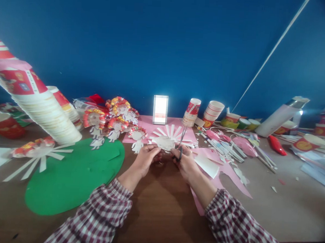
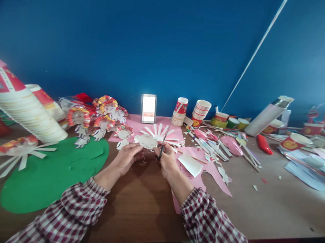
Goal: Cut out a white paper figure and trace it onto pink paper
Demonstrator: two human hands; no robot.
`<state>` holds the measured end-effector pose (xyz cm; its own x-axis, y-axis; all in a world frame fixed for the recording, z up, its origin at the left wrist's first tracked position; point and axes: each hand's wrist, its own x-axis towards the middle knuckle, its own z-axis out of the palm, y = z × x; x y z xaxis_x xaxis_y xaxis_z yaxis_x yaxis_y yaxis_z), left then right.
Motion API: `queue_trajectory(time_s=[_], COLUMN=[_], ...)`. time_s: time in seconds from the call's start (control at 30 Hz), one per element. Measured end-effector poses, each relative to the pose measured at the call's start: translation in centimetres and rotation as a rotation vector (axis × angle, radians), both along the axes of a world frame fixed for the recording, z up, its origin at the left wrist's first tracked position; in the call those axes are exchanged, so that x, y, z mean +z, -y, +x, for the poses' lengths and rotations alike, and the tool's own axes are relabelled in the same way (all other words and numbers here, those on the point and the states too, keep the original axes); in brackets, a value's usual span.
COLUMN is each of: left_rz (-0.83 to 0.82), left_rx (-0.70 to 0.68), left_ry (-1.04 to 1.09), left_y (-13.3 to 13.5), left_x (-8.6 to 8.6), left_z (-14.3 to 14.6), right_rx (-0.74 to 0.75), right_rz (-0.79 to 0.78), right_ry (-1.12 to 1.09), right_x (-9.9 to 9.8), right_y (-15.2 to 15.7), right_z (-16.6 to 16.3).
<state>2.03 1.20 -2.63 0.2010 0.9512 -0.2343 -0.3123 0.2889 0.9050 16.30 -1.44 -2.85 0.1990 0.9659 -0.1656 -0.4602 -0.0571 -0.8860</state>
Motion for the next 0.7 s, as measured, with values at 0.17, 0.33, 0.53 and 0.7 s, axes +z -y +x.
queue_trajectory(time_s=[0.17,0.33,0.53,0.7], left_rz=[0.01,0.003,-0.019,-0.013], left_rx=[0.01,0.103,0.128,0.107], left_ry=[0.068,0.132,0.102,0.121], left_y=[-0.18,-0.46,-0.58,-0.33], left_x=[0.21,0.34,0.15,0.53], left_z=[-0.16,-0.51,-0.46,-0.37], right_rx=[-0.011,-0.016,0.018,0.068], right_rz=[0.0,0.02,0.06,0.073], right_ry=[0.024,0.058,0.12,0.136], right_x=[0.06,0.11,-0.1,-0.14], right_y=[0.0,0.07,0.2,0.28], right_z=[0.08,0.04,-0.11,-0.23])
